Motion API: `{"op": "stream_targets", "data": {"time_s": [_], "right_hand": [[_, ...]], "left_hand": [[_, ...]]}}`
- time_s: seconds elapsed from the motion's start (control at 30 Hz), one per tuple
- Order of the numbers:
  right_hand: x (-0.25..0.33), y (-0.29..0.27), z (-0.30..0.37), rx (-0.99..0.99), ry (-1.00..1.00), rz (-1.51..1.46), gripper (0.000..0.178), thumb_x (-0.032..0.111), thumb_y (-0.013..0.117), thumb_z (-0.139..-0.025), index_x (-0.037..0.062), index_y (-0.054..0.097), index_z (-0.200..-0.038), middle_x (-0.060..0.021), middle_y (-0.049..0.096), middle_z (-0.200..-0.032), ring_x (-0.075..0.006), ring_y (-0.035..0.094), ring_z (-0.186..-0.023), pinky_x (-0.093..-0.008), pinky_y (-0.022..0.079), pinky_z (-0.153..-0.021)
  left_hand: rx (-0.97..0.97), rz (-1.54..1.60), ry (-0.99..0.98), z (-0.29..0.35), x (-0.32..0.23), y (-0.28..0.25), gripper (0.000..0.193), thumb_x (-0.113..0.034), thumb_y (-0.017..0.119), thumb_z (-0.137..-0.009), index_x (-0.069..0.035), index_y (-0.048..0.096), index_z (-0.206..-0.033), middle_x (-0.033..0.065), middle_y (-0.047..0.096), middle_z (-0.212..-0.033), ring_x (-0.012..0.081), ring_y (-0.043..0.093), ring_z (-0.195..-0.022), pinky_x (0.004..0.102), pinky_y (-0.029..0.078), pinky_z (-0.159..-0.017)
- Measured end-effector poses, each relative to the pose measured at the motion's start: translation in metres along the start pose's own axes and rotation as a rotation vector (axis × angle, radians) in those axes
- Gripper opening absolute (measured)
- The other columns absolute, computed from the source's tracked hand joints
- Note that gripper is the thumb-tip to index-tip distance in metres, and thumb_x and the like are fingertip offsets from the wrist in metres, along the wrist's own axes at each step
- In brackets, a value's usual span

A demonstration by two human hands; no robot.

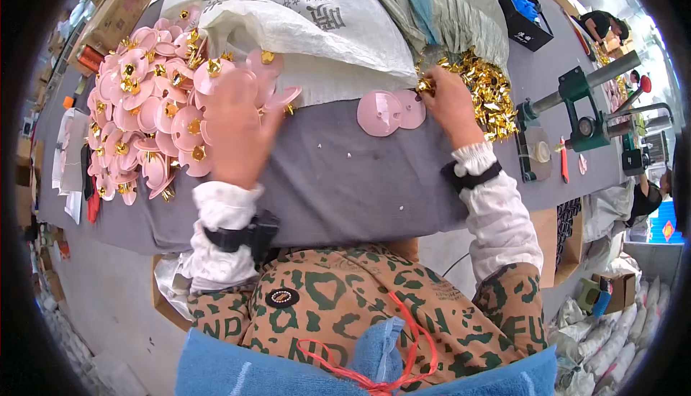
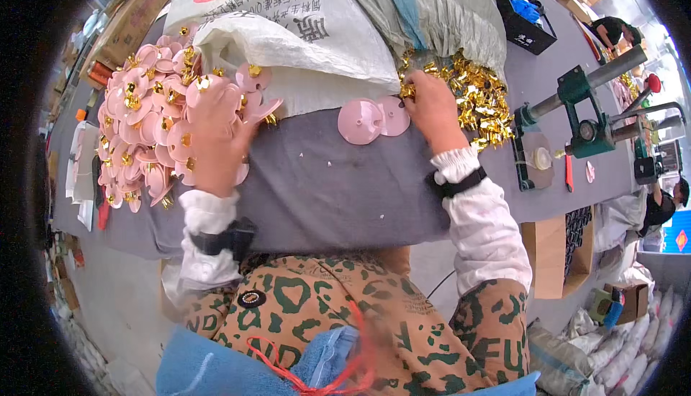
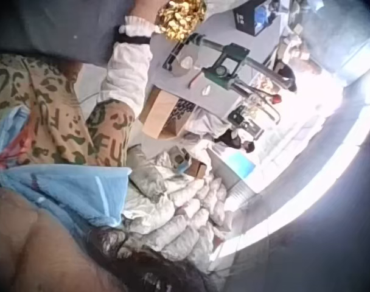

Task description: Assembling pink plastic discs with gold-colored decorative components using a manual press.

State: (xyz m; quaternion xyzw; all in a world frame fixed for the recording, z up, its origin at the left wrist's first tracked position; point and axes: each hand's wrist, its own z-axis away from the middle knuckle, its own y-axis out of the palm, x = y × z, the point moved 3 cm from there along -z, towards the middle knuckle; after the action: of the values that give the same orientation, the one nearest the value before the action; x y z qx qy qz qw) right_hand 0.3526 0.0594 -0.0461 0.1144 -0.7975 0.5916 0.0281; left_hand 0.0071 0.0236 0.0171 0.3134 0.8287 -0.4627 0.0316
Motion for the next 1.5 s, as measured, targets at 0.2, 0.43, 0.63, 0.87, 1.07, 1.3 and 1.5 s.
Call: {"op": "stream_targets", "data": {"time_s": [0.2, 0.43, 0.63, 0.87, 1.07, 1.3, 1.5], "right_hand": [[-0.009, -0.016, 0.043, -0.007, 0.132, -0.318, 0.03, 0.013, 0.075, -0.07, 0.0035, 0.068, -0.098, -0.0146, 0.062, -0.092, -0.0335, 0.063, -0.086, -0.0399, 0.052, -0.079], [-0.016, -0.02, 0.058, -0.007, 0.296, -0.477, 0.033, 0.012, 0.079, -0.069, 0.0038, 0.068, -0.098, -0.0104, 0.066, -0.091, -0.0237, 0.066, -0.081, -0.0337, 0.053, -0.074], [-0.006, -0.023, 0.075, -0.057, 0.225, -0.411, 0.029, 0.009, 0.074, -0.071, 0.0041, 0.07, -0.099, -0.0125, 0.07, -0.094, -0.024, 0.069, -0.083, -0.0312, 0.054, -0.075], [0.033, -0.035, 0.069, -0.099, 0.271, -0.551, 0.026, 0.007, 0.071, -0.074, 0.0038, 0.07, -0.099, -0.0119, 0.069, -0.098, -0.0244, 0.069, -0.082, -0.0307, 0.055, -0.076], [0.065, -0.023, 0.068, -0.103, 0.243, -0.592, 0.03, 0.011, 0.078, -0.076, -0.0017, 0.069, -0.102, -0.0085, 0.071, -0.099, -0.01, 0.067, -0.086, -0.0266, 0.054, -0.075], [0.06, 0.008, 0.086, 0.074, 0.52, -1.012, 0.031, 0.012, 0.075, -0.082, -0.0031, 0.069, -0.108, -0.007, 0.071, -0.101, -0.0113, 0.066, -0.085, -0.0253, 0.053, -0.076], [0.071, 0.0, 0.082, 0.049, 0.633, -1.257, 0.031, 0.007, 0.074, -0.082, -0.0032, 0.068, -0.11, -0.01, 0.069, -0.106, -0.0127, 0.065, -0.091, -0.0243, 0.051, -0.082]], "left_hand": [[0.194, 0.298, 0.205, -0.005, -0.071, 0.117, 0.052, -0.021, 0.076, -0.077, -0.006, 0.059, -0.123, 0.0161, 0.057, -0.127, 0.0362, 0.052, -0.117, 0.0417, 0.043, -0.1], [0.351, 0.435, -0.078, 0.005, -0.066, 0.13, 0.049, -0.016, 0.077, -0.075, -0.003, 0.058, -0.119, 0.0162, 0.06, -0.113, 0.0318, 0.061, -0.098, 0.0384, 0.05, -0.087], [0.509, 0.883, -0.468, 0.023, -0.057, 0.124, 0.036, -0.011, 0.074, -0.079, -0.001, 0.062, -0.112, 0.0132, 0.066, -0.102, 0.0193, 0.065, -0.085, 0.0308, 0.052, -0.075], [0.37, 0.662, -0.242, 0.03, -0.055, 0.119, 0.047, -0.012, 0.075, -0.077, -0.004, 0.062, -0.122, 0.0151, 0.061, -0.108, 0.0253, 0.063, -0.092, 0.0328, 0.052, -0.083], [0.309, 0.392, -0.109, 0.027, -0.063, 0.124, 0.063, -0.02, 0.081, -0.07, -0.003, 0.057, -0.126, 0.0168, 0.05, -0.123, 0.0356, 0.049, -0.115, 0.0416, 0.044, -0.098], [0.242, 0.396, -0.089, 0.023, -0.066, 0.127, 0.071, -0.014, 0.08, -0.069, -0.002, 0.05, -0.132, 0.0175, 0.053, -0.119, 0.0355, 0.052, -0.114, 0.0412, 0.046, -0.095], [0.32, 0.473, -0.017, 0.03, -0.066, 0.137, 0.071, -0.003, 0.074, -0.073, -0.002, 0.047, -0.138, 0.0203, 0.059, -0.12, 0.0374, 0.059, -0.107, 0.0401, 0.048, -0.095]]}}
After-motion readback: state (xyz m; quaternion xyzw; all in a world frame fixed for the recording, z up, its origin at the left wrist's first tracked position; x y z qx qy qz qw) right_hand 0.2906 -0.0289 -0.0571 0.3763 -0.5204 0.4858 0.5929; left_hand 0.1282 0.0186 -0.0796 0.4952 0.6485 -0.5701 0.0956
